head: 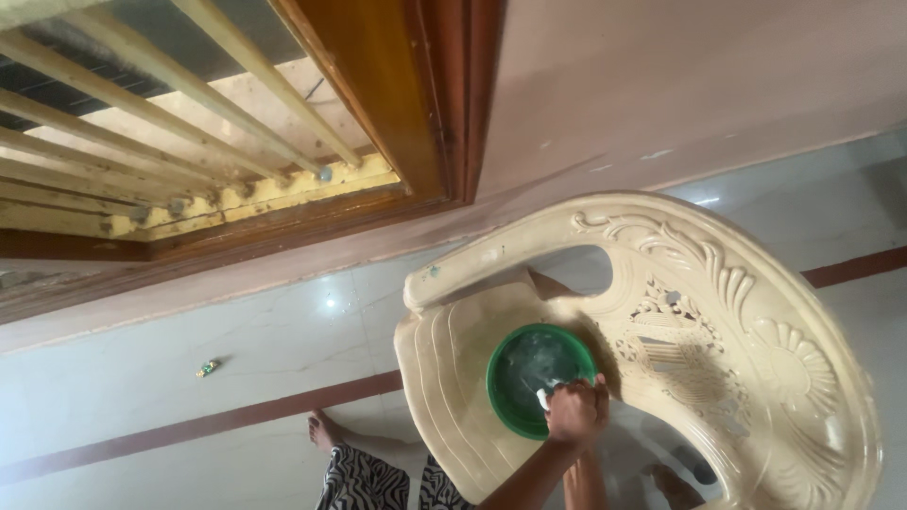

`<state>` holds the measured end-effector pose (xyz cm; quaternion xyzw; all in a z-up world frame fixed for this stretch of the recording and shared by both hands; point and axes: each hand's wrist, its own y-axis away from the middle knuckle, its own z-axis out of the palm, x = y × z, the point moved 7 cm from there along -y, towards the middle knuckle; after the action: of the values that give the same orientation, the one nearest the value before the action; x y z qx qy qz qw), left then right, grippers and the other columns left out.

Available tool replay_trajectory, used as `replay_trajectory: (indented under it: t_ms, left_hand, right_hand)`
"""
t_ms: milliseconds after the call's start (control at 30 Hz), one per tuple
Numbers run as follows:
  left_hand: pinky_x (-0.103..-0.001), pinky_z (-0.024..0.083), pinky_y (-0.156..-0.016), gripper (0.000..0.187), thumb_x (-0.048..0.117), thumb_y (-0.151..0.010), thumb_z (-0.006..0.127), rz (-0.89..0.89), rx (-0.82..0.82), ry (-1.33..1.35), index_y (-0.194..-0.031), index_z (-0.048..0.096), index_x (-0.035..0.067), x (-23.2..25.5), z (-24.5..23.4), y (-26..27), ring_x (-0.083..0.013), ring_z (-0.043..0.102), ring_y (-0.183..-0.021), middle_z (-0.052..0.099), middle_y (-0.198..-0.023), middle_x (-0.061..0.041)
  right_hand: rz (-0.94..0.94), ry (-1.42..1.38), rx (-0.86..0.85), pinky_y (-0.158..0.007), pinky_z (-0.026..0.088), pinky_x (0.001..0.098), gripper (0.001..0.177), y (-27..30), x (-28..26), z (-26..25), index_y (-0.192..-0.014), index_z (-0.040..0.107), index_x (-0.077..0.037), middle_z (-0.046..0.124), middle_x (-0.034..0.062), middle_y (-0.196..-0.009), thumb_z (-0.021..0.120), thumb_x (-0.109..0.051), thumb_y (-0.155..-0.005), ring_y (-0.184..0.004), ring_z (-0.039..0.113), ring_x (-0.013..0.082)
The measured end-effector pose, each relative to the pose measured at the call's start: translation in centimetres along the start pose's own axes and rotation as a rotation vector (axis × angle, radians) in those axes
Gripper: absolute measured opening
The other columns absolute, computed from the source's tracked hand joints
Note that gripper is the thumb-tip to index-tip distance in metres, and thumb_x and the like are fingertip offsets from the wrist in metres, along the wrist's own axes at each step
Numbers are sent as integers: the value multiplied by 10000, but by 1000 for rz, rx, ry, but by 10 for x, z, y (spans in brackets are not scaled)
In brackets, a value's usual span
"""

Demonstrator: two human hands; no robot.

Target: The person cleans the metal bars of a window grille using a cloth, occasionally rinsing and wringing the cloth in a small bucket of water.

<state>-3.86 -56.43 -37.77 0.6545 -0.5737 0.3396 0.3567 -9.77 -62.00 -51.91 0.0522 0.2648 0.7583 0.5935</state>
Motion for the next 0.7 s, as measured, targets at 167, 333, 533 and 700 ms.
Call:
replay_trajectory:
  t_ms: [167,333,533,700]
  left_hand:
    - [-464,536,-515,447,175,-1032,566,25,68,107,-602,595,56,1,-5,-1,-362,614,-495,616,-609,-179]
    - [-470,536,-554,303,214,-1002,620,-252,88,115,-757,620,35,-13,-23,4,-366,661,-581,647,-677,-180]
    - [-484,563,-741,479,299,-804,888,-484,203,232,-1060,679,-48,-69,-34,4,-368,670,-912,659,-1044,-201]
    - [-310,596,-771,214,151,-925,659,-696,30,634,-1079,767,49,-99,2,11,-161,763,-852,805,-959,-78]
  right_hand:
    - [-13,70,87,-637,485,358,439,0,-1,-5,-1027,561,-92,563,67,-880,366,-473,-1121,-740,546,186]
    - [-22,148,255,-579,468,332,390,4,0,-16,-976,567,-106,557,40,-819,369,-416,-1104,-675,528,160]
    - [-196,387,659,-686,483,340,248,22,-20,-25,-1100,605,-143,613,24,-962,434,-321,-1075,-849,592,183]
    - [-235,519,629,-852,514,342,259,27,-8,3,-1205,570,-133,615,35,-1100,428,-262,-1032,-1029,620,178]
